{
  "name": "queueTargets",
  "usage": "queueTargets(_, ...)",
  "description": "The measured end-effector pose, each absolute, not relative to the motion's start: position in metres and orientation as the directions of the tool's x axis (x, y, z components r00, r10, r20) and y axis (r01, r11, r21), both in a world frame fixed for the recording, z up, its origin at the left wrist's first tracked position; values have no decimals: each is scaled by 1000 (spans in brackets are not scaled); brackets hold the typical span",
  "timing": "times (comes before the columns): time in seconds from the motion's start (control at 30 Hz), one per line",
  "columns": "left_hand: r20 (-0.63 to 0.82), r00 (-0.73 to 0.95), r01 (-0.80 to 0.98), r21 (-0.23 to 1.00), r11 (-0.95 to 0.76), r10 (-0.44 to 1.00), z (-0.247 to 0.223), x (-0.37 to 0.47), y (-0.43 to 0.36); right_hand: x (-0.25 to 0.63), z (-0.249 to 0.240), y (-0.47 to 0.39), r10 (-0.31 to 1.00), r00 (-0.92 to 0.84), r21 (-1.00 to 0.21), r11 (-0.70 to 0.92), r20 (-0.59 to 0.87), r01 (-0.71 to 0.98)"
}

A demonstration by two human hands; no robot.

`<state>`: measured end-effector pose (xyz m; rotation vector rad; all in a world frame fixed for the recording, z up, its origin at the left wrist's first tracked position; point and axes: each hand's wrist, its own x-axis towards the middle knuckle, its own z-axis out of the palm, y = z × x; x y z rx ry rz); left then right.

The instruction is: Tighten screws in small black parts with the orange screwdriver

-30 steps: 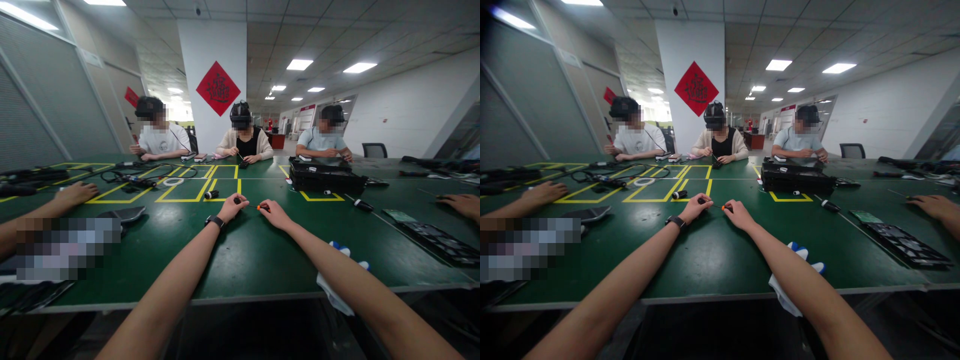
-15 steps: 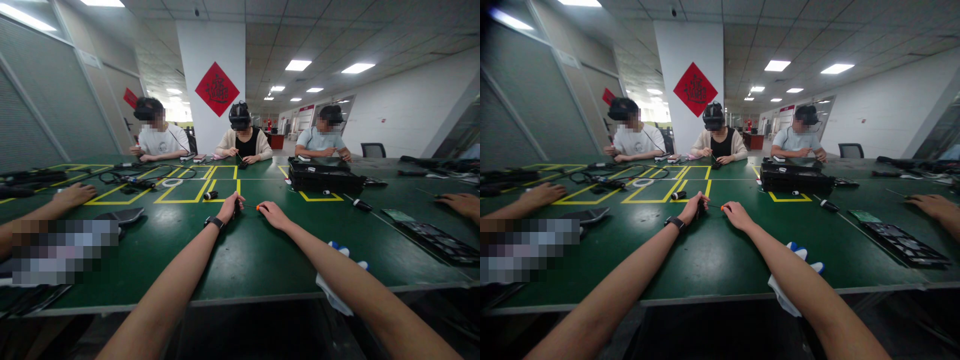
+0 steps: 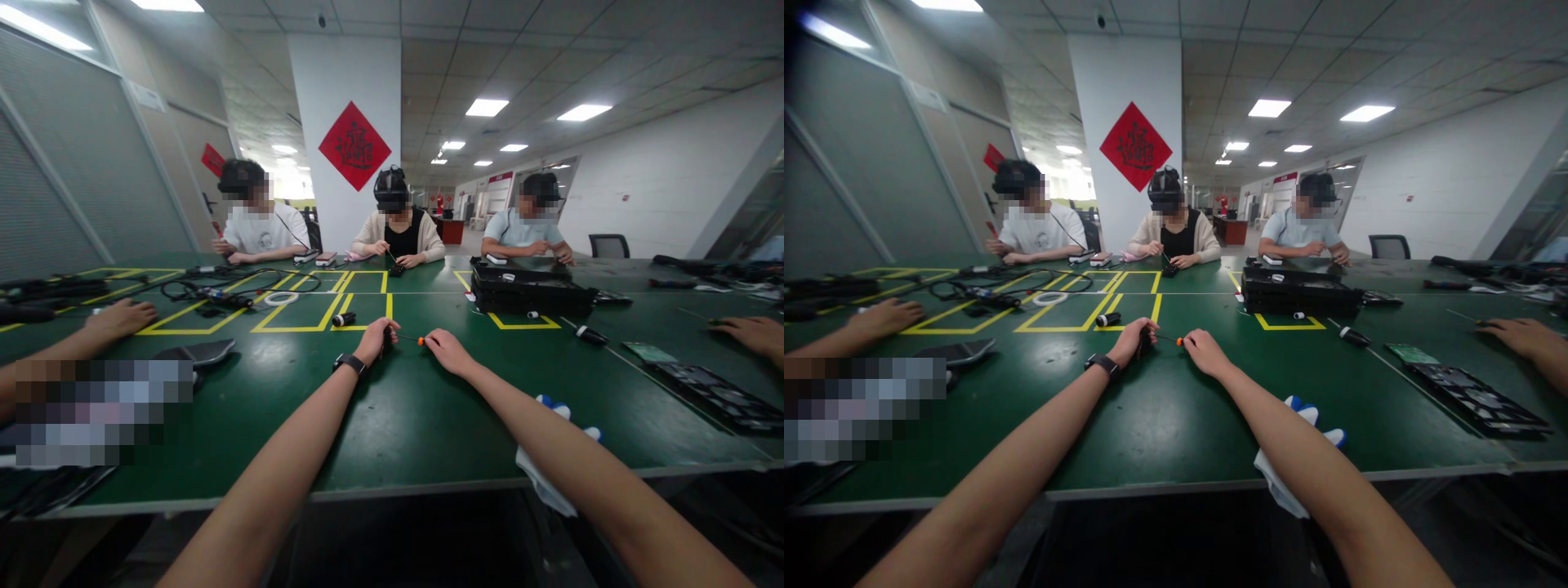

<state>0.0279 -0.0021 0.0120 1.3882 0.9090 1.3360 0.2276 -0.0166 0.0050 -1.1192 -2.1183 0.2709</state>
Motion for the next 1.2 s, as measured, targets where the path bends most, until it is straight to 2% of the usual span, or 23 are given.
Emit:
queueTargets(0.27, 279, 139, -94, 959, -268, 950, 10, 27, -1, 229, 2, -19, 803, -349, -583, 592, 483, 556)
queueTargets(0.5, 283, 139, -110, 957, -269, 949, 8, 27, 1, 229, 6, -18, 799, -356, -509, 589, 485, 628)
queueTargets(0.7, 285, 133, -96, 957, -274, 949, 8, 25, 2, 228, 3, -20, 810, -345, -632, 586, 475, 506)
queueTargets(0.8, 283, 131, -96, 957, -272, 950, 8, 26, 1, 229, 5, -19, 828, -328, -660, 560, 454, 500)
queueTargets(0.97, 276, 115, -89, 960, -267, 954, 9, 27, 0, 230, 7, -17, 822, -334, -589, 565, 461, 578)
queueTargets(1.2, 262, 108, -80, 964, -254, 959, 11, 27, -2, 229, 4, -17, 821, -336, -642, 571, 462, 513)
